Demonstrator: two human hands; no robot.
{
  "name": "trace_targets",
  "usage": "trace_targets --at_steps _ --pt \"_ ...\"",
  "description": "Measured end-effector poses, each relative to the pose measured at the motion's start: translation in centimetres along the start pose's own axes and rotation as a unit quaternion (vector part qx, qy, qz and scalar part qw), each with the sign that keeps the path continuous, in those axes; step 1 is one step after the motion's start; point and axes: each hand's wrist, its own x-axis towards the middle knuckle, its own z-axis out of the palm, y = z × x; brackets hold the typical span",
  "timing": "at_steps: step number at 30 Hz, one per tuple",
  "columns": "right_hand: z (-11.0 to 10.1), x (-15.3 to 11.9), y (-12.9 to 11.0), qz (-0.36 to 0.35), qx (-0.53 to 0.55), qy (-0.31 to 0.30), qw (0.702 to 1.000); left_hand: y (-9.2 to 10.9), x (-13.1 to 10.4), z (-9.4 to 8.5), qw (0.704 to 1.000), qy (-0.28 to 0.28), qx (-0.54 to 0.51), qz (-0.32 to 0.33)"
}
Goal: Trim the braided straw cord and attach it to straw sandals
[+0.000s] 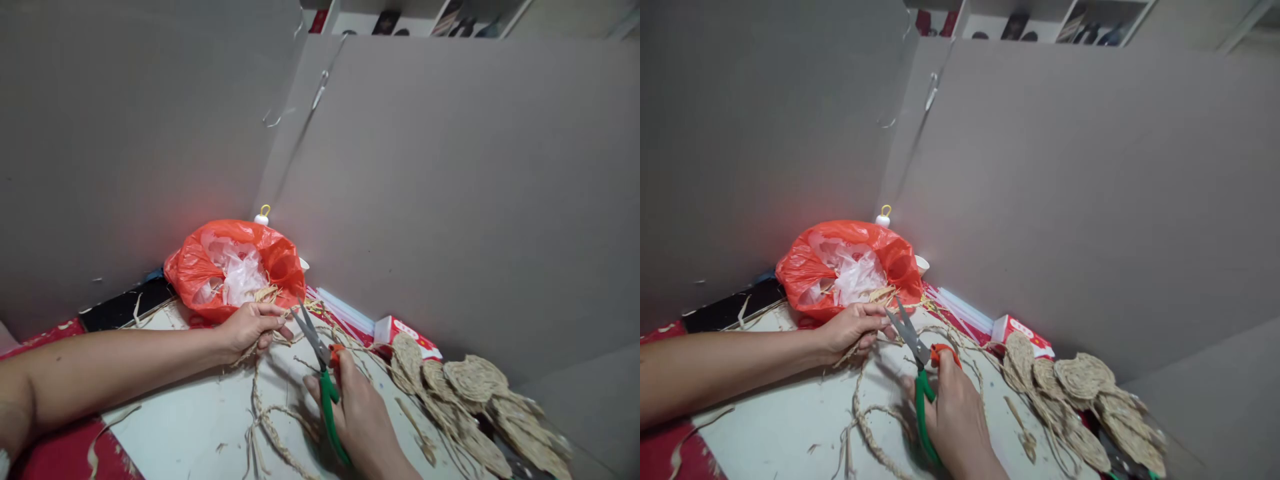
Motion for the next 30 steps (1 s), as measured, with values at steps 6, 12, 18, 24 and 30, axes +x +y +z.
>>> trace_targets --at_steps 6,12,18,24,30 --pt "0.0 0.2 0.9 -0.059 -0.183 0.066 0.979 0.1 0.0 0.2 1.000 0.015 0.019 0.007" --pt "0.1 0.2 1.3 -0.069 -0.239 0.099 0.964 -0.2 -0.2 0.0 0.998 -0.006 0.045 0.039" --pt "0.3 0.2 1.3 -0.074 -0.247 0.110 0.960 -0.2 -0.2 -0.1 0.997 -0.019 0.056 0.040" --pt "0.2 0.1 1.3 -0.084 -0.257 0.100 0.958 -0.4 0.1 -0.4 0.998 -0.017 0.046 0.035" --pt "0.6 -0.1 1.7 -0.035 -0.236 0.078 0.968 -0.5 0.3 -0.4 1.000 -0.003 0.021 0.021"
